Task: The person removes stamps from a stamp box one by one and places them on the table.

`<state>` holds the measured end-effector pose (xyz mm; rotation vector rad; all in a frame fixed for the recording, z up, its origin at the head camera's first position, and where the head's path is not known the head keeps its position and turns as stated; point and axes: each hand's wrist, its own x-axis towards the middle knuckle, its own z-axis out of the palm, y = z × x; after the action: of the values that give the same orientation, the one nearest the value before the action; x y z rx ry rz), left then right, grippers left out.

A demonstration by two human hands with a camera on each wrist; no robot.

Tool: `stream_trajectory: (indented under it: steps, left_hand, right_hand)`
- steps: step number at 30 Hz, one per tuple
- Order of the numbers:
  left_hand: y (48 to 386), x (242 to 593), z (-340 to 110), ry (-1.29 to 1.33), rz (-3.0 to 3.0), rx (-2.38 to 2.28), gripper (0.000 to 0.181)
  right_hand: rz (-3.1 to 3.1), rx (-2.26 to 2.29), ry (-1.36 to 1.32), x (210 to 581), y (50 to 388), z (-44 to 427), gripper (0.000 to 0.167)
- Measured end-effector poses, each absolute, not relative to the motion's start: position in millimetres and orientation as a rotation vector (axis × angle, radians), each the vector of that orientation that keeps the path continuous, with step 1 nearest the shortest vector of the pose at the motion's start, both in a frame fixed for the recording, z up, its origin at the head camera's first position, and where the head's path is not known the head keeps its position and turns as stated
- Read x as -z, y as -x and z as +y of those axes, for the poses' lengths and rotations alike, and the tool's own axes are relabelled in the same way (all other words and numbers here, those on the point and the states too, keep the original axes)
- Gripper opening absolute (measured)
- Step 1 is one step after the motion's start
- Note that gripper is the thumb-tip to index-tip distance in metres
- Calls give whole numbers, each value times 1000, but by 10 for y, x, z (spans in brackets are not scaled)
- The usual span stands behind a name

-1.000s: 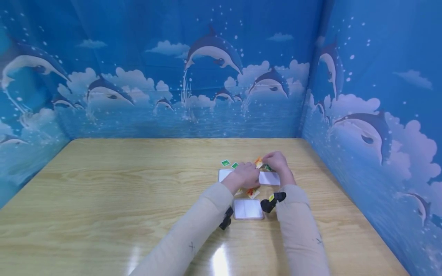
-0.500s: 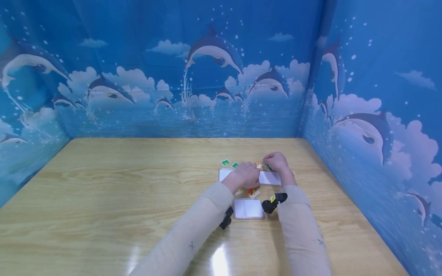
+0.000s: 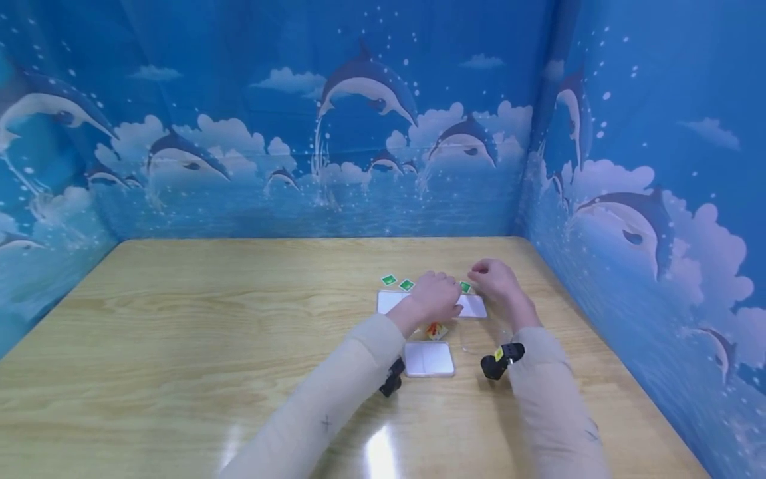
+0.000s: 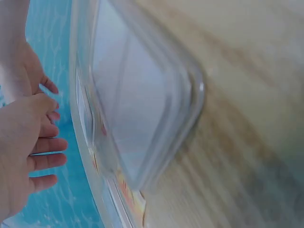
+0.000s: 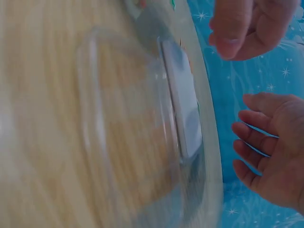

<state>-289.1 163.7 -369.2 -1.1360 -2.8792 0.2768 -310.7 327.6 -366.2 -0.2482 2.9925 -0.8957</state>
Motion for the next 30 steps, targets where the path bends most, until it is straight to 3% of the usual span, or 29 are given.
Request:
stream_trajectory:
  steps: [7,11,21,30]
  left_hand:
    - [2716,3697,1770,1177,-2834,-360,47]
    - [2616,3691,1788,1197,-2862,-318,48]
    - [2436,3707,1816,1123,-2890,-275,75]
    - [2378,3785,1765,1142,-2934,-304,71]
  right_hand:
    - [3077,708,638,3673,2995,3399,40]
    - [3120,536,780,3648,2880,3444,43]
    - [3159,204,885,3550,2574,3566,57]
    - [3087,173,873,3635,2344,3607,75]
